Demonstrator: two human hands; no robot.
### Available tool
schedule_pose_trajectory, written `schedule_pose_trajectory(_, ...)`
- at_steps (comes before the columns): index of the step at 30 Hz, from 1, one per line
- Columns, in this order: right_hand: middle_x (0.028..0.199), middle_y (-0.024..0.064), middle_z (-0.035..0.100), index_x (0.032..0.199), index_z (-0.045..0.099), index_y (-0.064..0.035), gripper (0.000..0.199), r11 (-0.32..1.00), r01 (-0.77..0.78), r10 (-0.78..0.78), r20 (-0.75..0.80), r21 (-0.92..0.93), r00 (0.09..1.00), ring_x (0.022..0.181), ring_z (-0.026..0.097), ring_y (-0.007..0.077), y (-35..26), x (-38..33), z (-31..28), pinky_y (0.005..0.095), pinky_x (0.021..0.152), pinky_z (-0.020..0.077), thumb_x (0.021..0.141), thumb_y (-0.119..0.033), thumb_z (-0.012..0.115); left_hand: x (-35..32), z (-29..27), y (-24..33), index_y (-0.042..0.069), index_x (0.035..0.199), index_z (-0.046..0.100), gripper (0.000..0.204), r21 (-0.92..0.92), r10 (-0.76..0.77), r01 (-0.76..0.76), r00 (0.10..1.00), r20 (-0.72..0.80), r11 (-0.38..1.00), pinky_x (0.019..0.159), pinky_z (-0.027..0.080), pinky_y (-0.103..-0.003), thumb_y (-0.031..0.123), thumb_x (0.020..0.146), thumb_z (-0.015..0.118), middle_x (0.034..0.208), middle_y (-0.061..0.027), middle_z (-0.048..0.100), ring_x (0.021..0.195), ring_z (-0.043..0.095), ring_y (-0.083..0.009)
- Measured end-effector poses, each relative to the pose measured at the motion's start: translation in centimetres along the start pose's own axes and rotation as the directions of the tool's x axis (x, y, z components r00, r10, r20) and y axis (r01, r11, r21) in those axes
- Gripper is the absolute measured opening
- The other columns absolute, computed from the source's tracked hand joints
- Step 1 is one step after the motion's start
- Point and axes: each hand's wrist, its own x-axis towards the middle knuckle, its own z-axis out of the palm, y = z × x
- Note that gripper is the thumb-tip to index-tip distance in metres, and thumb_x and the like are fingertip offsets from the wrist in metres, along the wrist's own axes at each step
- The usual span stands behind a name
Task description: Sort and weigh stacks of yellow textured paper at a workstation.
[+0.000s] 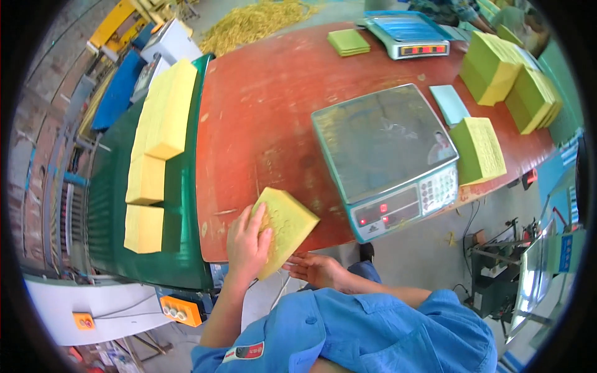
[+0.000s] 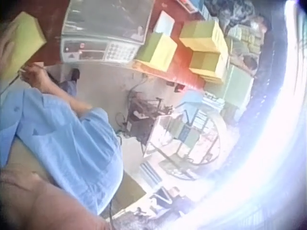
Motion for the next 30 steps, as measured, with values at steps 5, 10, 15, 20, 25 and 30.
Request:
schedule_pose_trajectory(5, 0.118, 0.0052, 0.063, 0.120, 0.060, -0.0055, 0.033, 0.929, -0.034, 0.015, -0.053, -0.368, 0.998, 0.114, 0.055, 0.0169, -2.8, -2.4, 0.9, 0.0331, 0.094, 0.0397, 0.089, -0.016, 0.055, -1.8, 0.6, 2.2, 0.003, 0.137, 0.050, 0.049, -0.053, -0.108, 0.105, 0.993, -0.050, 0.993, 0.099, 0.042, -0.047, 0.017, 0.091, 0.057, 0.130, -0.0231, 0.054, 0.115, 0.053, -0.0403)
schedule_pose_trajectory(10, 0.093, 0.0100, 0.068, 0.100, 0.064, 0.0014, 0.022, 0.433, 0.402, -0.208, 0.345, -0.807, 0.915, 0.089, 0.064, 0.0229, -5.3, -5.1, 1.9, 0.0351, 0.078, 0.0500, 0.084, -0.008, 0.052, -6.2, 0.9, 4.9, 0.001, 0.139, 0.046, 0.045, -0.867, -0.673, 0.444, 0.715, 0.189, 0.227, 0.105, 0.042, -0.038, 0.020, 0.099, 0.053, 0.135, -0.0155, 0.054, 0.126, 0.051, -0.0283)
schedule_pose_trajectory(15, 0.084, 0.0146, 0.060, 0.096, 0.060, -0.0077, 0.013, -0.356, 0.508, -0.377, 0.619, -0.784, 0.689, 0.085, 0.061, 0.0330, -12.5, -11.1, 9.8, 0.0433, 0.074, 0.0494, 0.085, -0.014, 0.061, 7.1, 2.7, 12.8, 0.003, 0.141, 0.043, 0.047, -0.926, -0.444, 0.203, 0.895, 0.043, 0.319, 0.103, 0.045, -0.038, 0.023, 0.100, 0.052, 0.137, -0.0141, 0.053, 0.124, 0.052, -0.0267)
schedule_pose_trajectory(20, 0.110, 0.0129, 0.059, 0.104, 0.062, -0.0085, 0.025, -0.727, 0.368, -0.538, 0.814, -0.579, 0.218, 0.091, 0.058, 0.0328, -21.4, -15.8, 15.7, 0.0443, 0.079, 0.0478, 0.081, -0.017, 0.067, 10.3, 5.6, 15.9, 0.004, 0.144, 0.038, 0.051, -0.960, -0.250, -0.017, 0.964, -0.090, 0.278, 0.101, 0.049, -0.038, 0.027, 0.101, 0.052, 0.139, -0.0122, 0.051, 0.122, 0.054, -0.0246)
schedule_pose_trajectory(25, 0.130, 0.0166, 0.056, 0.127, 0.060, -0.0097, 0.044, -0.843, 0.004, -0.533, 0.836, -0.538, 0.129, 0.117, 0.052, 0.0366, -29.5, -17.3, 15.7, 0.0477, 0.099, 0.0401, 0.084, -0.022, 0.063, 20.0, 9.7, 23.9, 0.009, 0.149, 0.032, 0.056, -0.916, -0.023, 0.126, 0.989, 0.145, -0.381, 0.108, 0.043, -0.043, 0.039, 0.102, 0.044, 0.148, -0.0117, 0.042, 0.133, 0.046, -0.0263)
schedule_pose_trajectory(30, 0.133, 0.0146, 0.056, 0.127, 0.059, -0.0083, 0.039, -0.765, 0.021, -0.611, 0.735, -0.644, 0.293, 0.125, 0.049, 0.0356, -35.7, -16.2, 14.0, 0.0475, 0.104, 0.0378, 0.090, -0.022, 0.057, 21.4, 11.9, 25.4, 0.011, 0.147, 0.035, 0.056, -0.786, -0.069, 0.196, 0.955, 0.289, -0.586, 0.107, 0.042, -0.050, 0.045, 0.103, 0.036, 0.147, -0.0123, 0.043, 0.132, 0.047, -0.0296)
